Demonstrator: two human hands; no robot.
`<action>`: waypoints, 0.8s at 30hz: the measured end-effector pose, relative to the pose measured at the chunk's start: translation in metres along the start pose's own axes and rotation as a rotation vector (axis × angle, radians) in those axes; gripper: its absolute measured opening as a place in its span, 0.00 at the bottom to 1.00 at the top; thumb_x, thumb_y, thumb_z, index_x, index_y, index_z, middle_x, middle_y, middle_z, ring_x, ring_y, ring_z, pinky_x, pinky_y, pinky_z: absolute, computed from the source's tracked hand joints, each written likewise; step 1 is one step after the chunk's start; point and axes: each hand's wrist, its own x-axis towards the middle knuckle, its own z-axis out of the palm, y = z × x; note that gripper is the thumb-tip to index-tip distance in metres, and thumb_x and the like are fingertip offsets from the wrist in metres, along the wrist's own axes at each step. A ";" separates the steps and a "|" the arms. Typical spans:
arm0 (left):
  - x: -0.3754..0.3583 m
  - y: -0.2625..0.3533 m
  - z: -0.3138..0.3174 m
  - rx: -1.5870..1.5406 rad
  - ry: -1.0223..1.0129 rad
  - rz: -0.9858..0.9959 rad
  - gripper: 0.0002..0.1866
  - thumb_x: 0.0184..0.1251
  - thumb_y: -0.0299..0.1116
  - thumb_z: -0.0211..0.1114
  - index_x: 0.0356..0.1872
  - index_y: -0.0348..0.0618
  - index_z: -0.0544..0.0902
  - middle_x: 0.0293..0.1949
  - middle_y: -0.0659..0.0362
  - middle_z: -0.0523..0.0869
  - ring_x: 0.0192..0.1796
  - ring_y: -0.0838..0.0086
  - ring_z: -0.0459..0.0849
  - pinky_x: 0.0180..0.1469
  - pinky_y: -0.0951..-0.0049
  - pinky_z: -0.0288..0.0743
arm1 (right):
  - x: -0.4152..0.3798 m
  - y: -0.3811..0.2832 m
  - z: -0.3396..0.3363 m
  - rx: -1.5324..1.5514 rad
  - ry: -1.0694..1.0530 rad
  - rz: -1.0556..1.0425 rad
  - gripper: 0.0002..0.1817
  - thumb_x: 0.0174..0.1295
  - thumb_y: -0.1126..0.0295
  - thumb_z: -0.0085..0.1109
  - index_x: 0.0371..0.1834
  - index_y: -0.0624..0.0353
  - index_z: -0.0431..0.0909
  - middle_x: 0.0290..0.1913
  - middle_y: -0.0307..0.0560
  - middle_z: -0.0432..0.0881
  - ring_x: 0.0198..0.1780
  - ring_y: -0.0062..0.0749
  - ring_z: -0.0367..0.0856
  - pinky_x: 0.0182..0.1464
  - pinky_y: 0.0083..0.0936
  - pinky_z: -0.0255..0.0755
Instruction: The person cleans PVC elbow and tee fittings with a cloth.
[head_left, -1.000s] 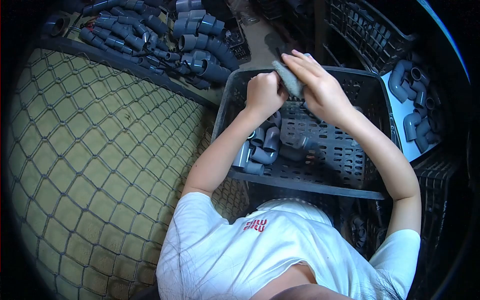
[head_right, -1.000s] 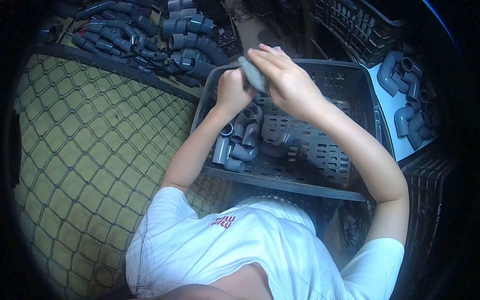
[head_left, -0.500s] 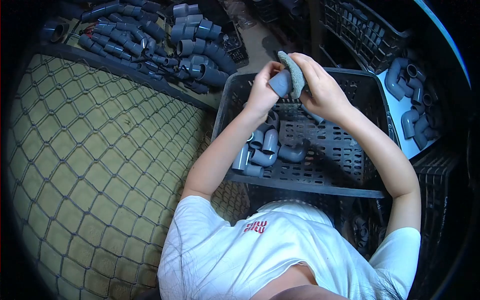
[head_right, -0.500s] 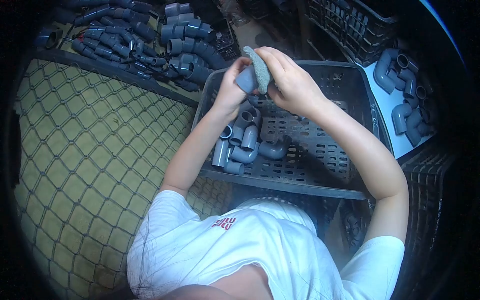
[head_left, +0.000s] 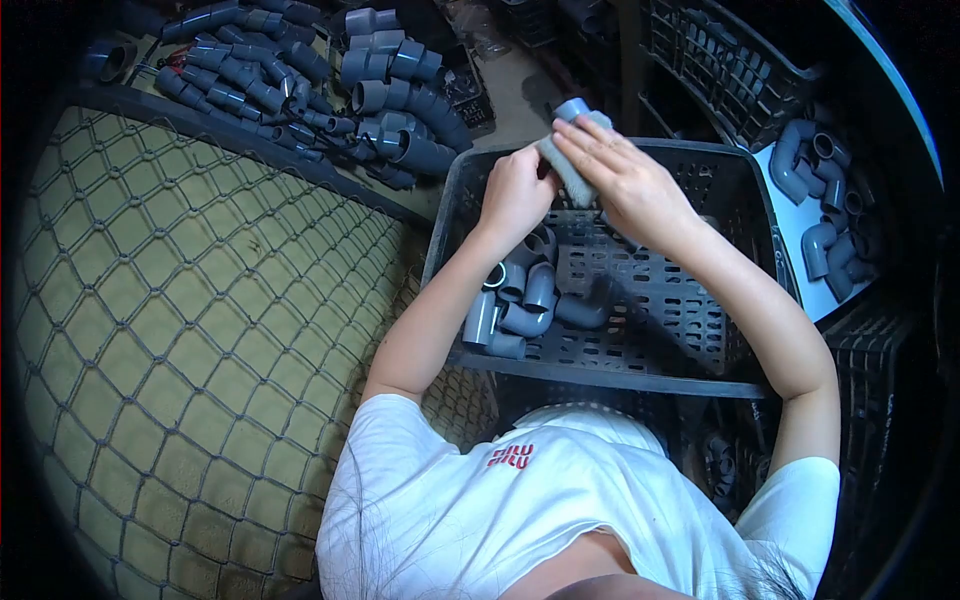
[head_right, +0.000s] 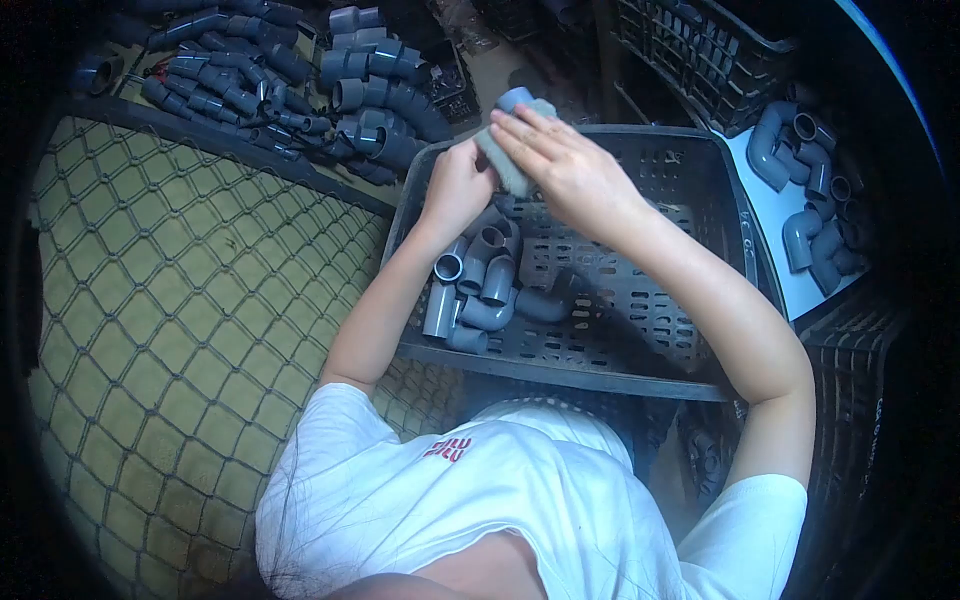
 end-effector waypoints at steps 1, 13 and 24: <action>0.001 0.000 -0.001 0.001 0.042 0.031 0.11 0.63 0.32 0.65 0.42 0.36 0.84 0.31 0.45 0.87 0.36 0.54 0.88 0.41 0.62 0.80 | 0.001 0.002 -0.001 -0.028 0.006 0.023 0.36 0.51 0.85 0.57 0.69 0.62 0.70 0.72 0.52 0.70 0.75 0.47 0.65 0.75 0.41 0.61; 0.000 0.013 -0.006 0.202 0.186 0.256 0.05 0.55 0.25 0.67 0.32 0.36 0.83 0.29 0.48 0.84 0.32 0.52 0.84 0.34 0.59 0.76 | 0.008 0.004 -0.009 -0.296 0.087 0.064 0.29 0.54 0.78 0.58 0.64 0.53 0.78 0.78 0.39 0.62 0.81 0.42 0.53 0.78 0.47 0.52; 0.004 0.025 -0.019 0.065 0.310 0.273 0.09 0.55 0.20 0.65 0.38 0.36 0.86 0.35 0.46 0.88 0.38 0.51 0.87 0.41 0.62 0.81 | 0.005 -0.015 -0.012 -0.160 0.114 -0.115 0.31 0.58 0.77 0.55 0.70 0.52 0.72 0.74 0.41 0.69 0.76 0.36 0.64 0.76 0.41 0.60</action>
